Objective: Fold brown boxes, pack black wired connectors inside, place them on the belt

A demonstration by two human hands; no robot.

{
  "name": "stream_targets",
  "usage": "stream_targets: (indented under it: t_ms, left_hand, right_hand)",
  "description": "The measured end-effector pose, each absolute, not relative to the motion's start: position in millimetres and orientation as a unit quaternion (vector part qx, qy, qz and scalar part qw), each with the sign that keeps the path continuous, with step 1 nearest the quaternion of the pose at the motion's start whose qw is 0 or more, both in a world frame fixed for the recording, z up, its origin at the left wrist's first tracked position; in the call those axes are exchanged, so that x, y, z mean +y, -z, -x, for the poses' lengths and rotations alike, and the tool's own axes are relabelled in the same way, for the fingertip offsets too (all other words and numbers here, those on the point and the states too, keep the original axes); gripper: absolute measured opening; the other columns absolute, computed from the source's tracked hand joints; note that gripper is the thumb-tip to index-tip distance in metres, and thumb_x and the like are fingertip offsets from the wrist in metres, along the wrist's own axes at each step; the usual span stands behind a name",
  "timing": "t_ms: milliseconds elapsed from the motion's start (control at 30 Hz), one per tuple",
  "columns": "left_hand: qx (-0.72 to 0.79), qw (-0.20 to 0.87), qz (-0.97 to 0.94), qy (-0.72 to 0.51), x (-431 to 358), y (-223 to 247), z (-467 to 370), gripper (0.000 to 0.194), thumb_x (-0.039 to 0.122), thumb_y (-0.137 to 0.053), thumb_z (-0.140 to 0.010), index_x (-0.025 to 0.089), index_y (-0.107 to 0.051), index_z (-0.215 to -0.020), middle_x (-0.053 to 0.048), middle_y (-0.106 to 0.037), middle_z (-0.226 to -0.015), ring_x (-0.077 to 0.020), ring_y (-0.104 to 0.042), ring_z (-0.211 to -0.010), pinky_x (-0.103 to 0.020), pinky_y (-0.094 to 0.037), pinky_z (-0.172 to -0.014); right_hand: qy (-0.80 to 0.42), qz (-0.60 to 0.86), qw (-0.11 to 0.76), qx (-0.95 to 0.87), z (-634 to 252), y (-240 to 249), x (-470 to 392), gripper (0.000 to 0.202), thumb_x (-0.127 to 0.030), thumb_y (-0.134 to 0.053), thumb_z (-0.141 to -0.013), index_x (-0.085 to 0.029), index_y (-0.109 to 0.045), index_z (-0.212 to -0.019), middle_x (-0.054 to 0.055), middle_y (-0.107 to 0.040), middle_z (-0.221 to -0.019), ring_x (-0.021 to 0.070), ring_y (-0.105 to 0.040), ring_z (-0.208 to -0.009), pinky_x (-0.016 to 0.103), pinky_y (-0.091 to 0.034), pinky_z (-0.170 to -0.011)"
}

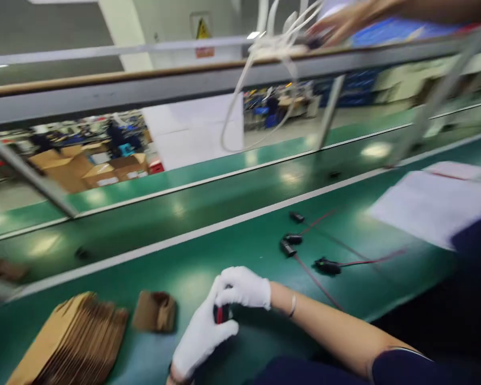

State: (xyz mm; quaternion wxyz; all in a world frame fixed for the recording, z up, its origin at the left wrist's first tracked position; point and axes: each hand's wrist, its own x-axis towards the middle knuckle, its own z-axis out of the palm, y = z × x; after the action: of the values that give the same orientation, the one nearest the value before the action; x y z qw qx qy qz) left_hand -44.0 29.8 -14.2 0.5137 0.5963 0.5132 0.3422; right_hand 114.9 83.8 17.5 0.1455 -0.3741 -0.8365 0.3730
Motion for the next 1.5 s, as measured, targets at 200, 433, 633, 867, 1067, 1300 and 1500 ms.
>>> stream_targets:
  t_ms: [200, 433, 633, 867, 1067, 1300, 1500]
  left_hand:
    - [0.42, 0.64, -0.492, -0.415, 32, 31, 58, 0.078, 0.015, -0.064, -0.067, 0.021, -0.035, -0.139, -0.001, -0.062, -0.085, -0.0139, -0.054, -0.07, -0.03, -0.048, -0.072]
    - [0.533, 0.473, -0.467, -0.524, 29, 32, 39, 0.073, 0.03, -0.066, -0.073, 0.021, -0.035, -0.139, -0.009, -0.052, -0.126, -0.0233, -0.053, -0.112, -0.039, -0.04, -0.101]
    - [0.638, 0.204, -0.403, -0.624, 32, 41, 18, 0.071, 0.029, -0.054, -0.083, 0.02, -0.019, -0.144, -0.01, -0.05, -0.109, -0.0214, -0.056, -0.103, -0.038, -0.046, -0.095]
    - [0.7, 0.036, -0.441, -0.561, 30, 54, 26, 0.072, 0.027, -0.049, -0.085, 0.013, -0.011, -0.145, -0.021, -0.036, -0.126, -0.0281, -0.049, -0.118, -0.042, -0.046, -0.096]
    - [0.764, -0.044, -0.429, -0.48, 4, 80, 46, 0.085, 0.027, -0.059, -0.078, 0.012, -0.005, -0.142, -0.027, -0.019, -0.142, -0.0375, -0.025, -0.136, -0.051, -0.03, -0.109]
    - [0.778, 0.183, -0.338, -0.497, 17, 73, 116, 0.107, 0.019, -0.074, -0.062, 0.018, -0.005, -0.144, -0.016, -0.043, -0.139, -0.027, -0.044, -0.128, -0.039, -0.037, -0.107]
    - [0.727, 0.289, -0.407, -0.472, 40, 55, 127, 0.059, 0.006, -0.075, -0.054, 0.017, -0.054, -0.108, -0.009, -0.066, -0.11, -0.0249, -0.062, -0.104, -0.037, -0.048, -0.092]
  right_hand:
    - [-0.474, 0.354, 0.236, -0.771, -106, 4, 87, 0.035, -0.041, -0.039, -0.091, -0.016, -0.062, -0.08, 0.003, -0.063, -0.072, 0.0155, -0.059, -0.069, 0.027, -0.047, -0.067]
    - [-0.368, 0.329, 0.247, -0.834, -101, -4, 93, 0.029, -0.032, -0.044, -0.086, -0.02, -0.066, -0.101, 0.007, -0.064, -0.09, 0.0191, -0.058, -0.083, 0.032, -0.047, -0.076]
    - [-0.269, 0.364, 0.199, -0.869, -71, -14, 89, 0.043, -0.045, -0.068, -0.073, -0.021, -0.064, -0.11, 0.006, -0.062, -0.085, 0.0228, -0.057, -0.082, 0.032, -0.044, -0.071]
    - [-0.227, 0.334, 0.17, -0.899, -50, -14, 89, 0.034, -0.03, -0.051, -0.087, -0.019, -0.055, -0.12, 0.008, -0.063, -0.099, 0.0211, -0.057, -0.086, 0.031, -0.043, -0.075]
    - [-0.274, 0.271, 0.141, -0.912, -45, -13, 107, 0.03, -0.024, -0.045, -0.089, -0.019, -0.053, -0.118, 0.008, -0.062, -0.105, 0.0195, -0.059, -0.091, 0.03, -0.044, -0.08]
    - [-0.077, 0.103, 0.002, -0.992, -3, -42, 136, 0.03, -0.017, -0.049, -0.085, -0.017, -0.055, -0.114, 0.01, -0.063, -0.099, 0.0202, -0.062, -0.077, 0.027, -0.044, -0.063]
    - [-0.072, 0.106, -0.088, -0.988, 42, -31, 138, 0.014, -0.007, -0.055, -0.073, -0.012, -0.065, -0.081, 0.01, -0.067, -0.081, 0.0223, -0.062, -0.079, 0.031, -0.044, -0.072]
